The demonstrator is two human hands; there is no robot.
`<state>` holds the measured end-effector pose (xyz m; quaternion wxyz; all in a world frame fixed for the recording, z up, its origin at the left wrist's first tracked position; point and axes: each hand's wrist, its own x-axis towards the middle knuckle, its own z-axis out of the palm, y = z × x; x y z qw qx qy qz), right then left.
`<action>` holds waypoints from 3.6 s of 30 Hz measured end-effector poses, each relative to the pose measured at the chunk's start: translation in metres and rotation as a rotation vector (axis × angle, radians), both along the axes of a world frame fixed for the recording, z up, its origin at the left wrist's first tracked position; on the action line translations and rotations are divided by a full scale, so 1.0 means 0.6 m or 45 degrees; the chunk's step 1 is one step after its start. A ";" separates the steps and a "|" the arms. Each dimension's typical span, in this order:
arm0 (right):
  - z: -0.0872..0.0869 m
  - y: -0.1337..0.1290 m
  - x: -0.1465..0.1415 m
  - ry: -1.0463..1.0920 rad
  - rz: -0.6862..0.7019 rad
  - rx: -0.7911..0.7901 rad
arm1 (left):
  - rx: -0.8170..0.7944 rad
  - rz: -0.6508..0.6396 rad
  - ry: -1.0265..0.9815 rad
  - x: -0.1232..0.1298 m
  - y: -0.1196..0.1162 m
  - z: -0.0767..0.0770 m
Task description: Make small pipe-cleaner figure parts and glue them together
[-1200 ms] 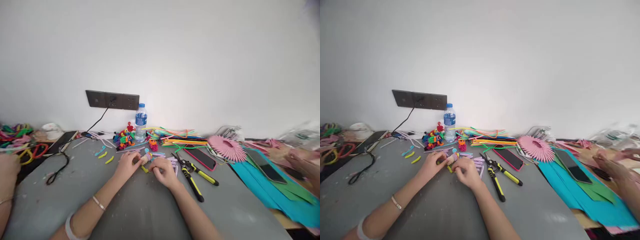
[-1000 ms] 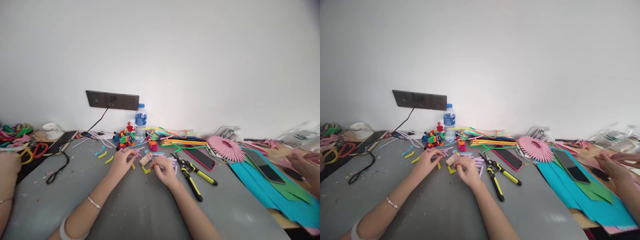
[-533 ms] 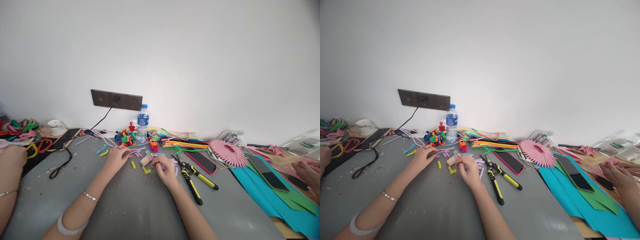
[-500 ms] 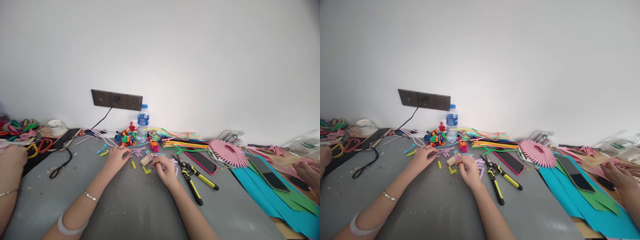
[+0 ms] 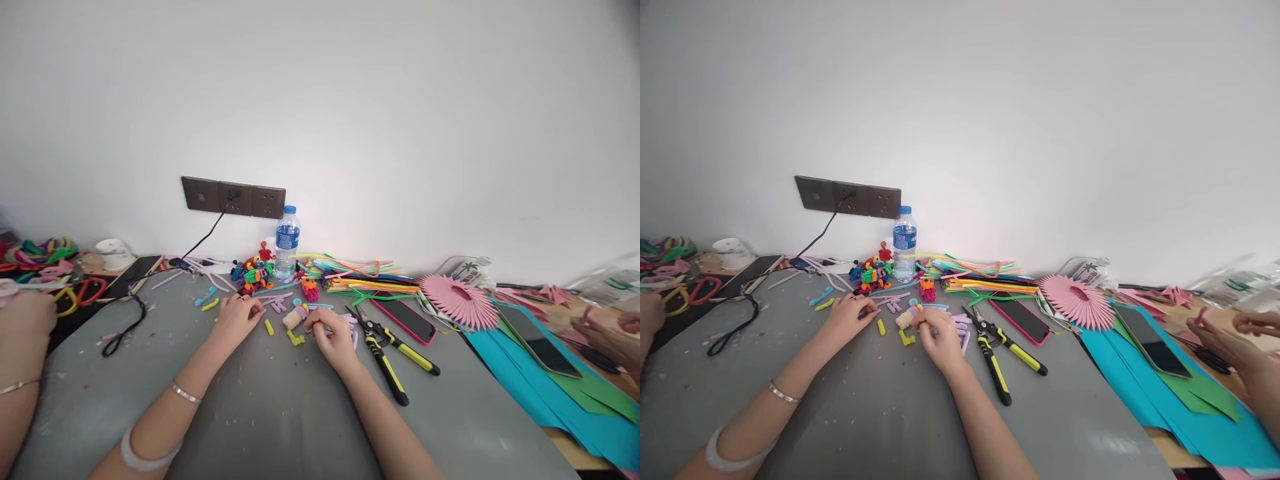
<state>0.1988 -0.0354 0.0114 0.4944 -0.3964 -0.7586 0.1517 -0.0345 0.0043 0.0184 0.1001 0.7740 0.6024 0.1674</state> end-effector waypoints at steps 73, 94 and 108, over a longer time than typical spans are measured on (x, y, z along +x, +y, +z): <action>0.003 -0.001 -0.005 0.074 0.004 -0.046 | 0.142 -0.269 -0.461 0.026 0.021 -0.024; -0.005 0.002 -0.002 0.137 -0.040 -0.079 | -0.323 -0.138 -1.326 0.029 -0.004 -0.004; -0.004 -0.002 -0.013 0.060 0.272 -0.112 | -0.665 -0.359 -1.517 0.059 -0.039 0.014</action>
